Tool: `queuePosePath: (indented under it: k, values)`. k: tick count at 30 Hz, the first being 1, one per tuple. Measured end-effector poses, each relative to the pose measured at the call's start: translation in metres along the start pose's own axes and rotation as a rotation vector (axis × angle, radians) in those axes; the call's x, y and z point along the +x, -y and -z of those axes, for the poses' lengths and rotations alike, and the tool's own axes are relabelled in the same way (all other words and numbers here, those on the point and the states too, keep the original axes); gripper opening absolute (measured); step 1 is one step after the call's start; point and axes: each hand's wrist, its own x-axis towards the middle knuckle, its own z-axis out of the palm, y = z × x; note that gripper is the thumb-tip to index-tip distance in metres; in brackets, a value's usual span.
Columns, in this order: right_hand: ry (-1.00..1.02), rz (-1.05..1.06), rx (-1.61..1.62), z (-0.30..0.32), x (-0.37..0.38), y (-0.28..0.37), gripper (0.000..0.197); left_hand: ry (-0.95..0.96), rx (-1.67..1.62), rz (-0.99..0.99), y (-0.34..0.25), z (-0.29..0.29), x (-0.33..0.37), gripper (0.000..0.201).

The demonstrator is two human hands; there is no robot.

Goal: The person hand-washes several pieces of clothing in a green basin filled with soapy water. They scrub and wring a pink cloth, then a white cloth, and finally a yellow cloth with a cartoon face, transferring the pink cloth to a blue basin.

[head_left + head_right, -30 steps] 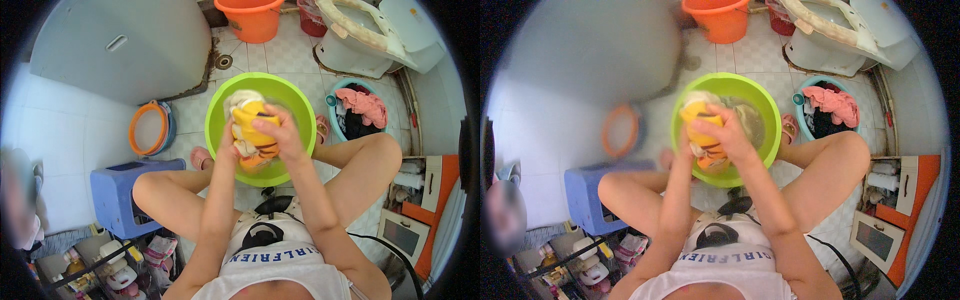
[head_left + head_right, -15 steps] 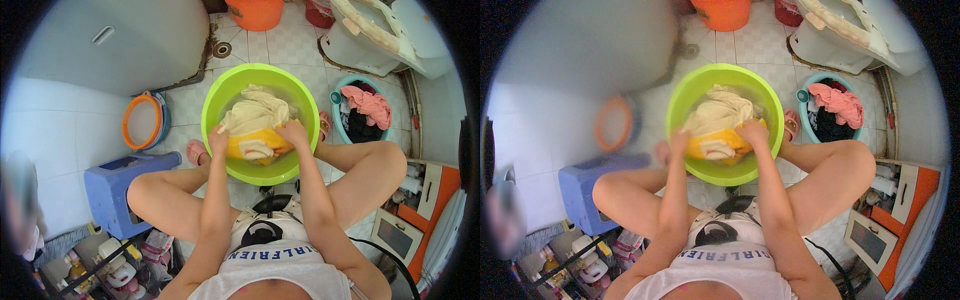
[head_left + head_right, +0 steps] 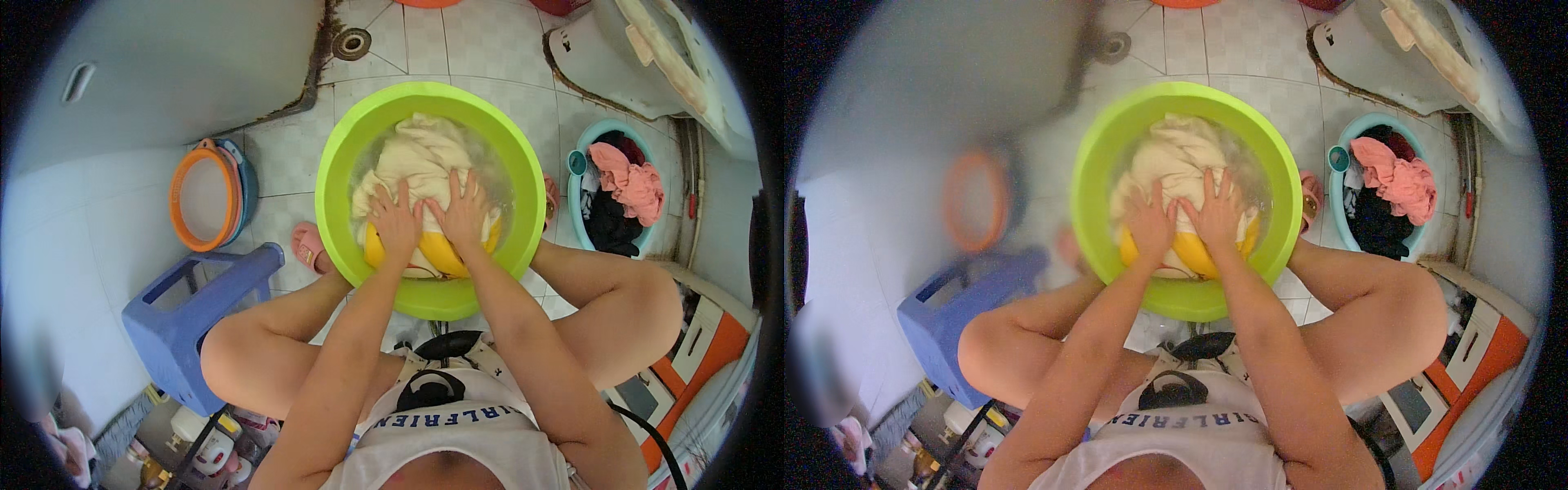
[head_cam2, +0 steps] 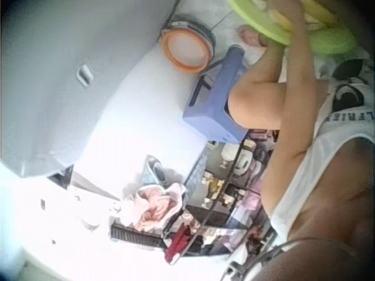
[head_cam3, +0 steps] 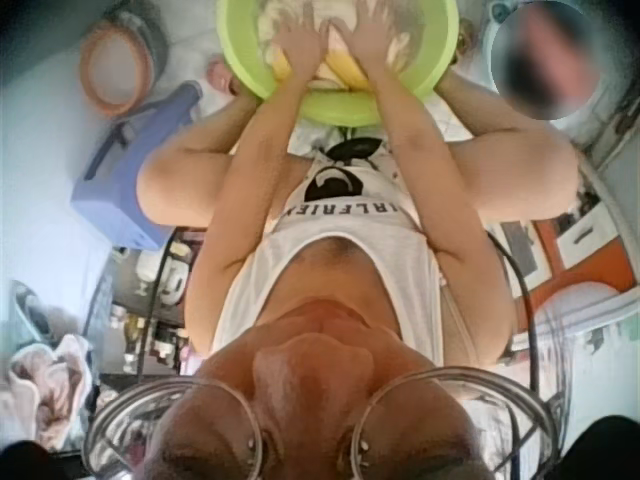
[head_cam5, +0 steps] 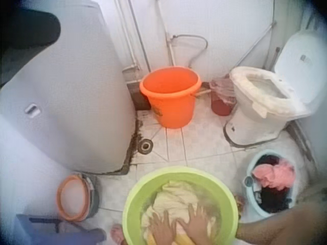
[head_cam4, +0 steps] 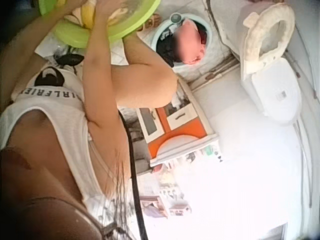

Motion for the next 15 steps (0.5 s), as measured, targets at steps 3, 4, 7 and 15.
queuePosePath:
  k: [3, 4, 7, 15]
  values:
    - [0.047, 0.018, 0.076, -0.013, 0.022, -0.003, 0.072, 0.027, -0.008, -0.072, 0.008, -0.013, 0.029, 0.047]
    - [0.113, -0.015, 0.066, -0.016, 0.028, -0.004, 0.07, 0.061, -0.008, -0.07, 0.009, -0.016, 0.036, 0.044]
    - [0.199, -0.057, 0.003, -0.027, 0.05, -0.012, 0.058, 0.161, -0.034, -0.078, -0.002, -0.015, 0.062, 0.036]
    - [0.479, -0.033, 0.146, -0.01, 0.118, -0.007, 0.042, 0.463, -0.02, -0.115, 0.03, -0.04, 0.116, 0.035]
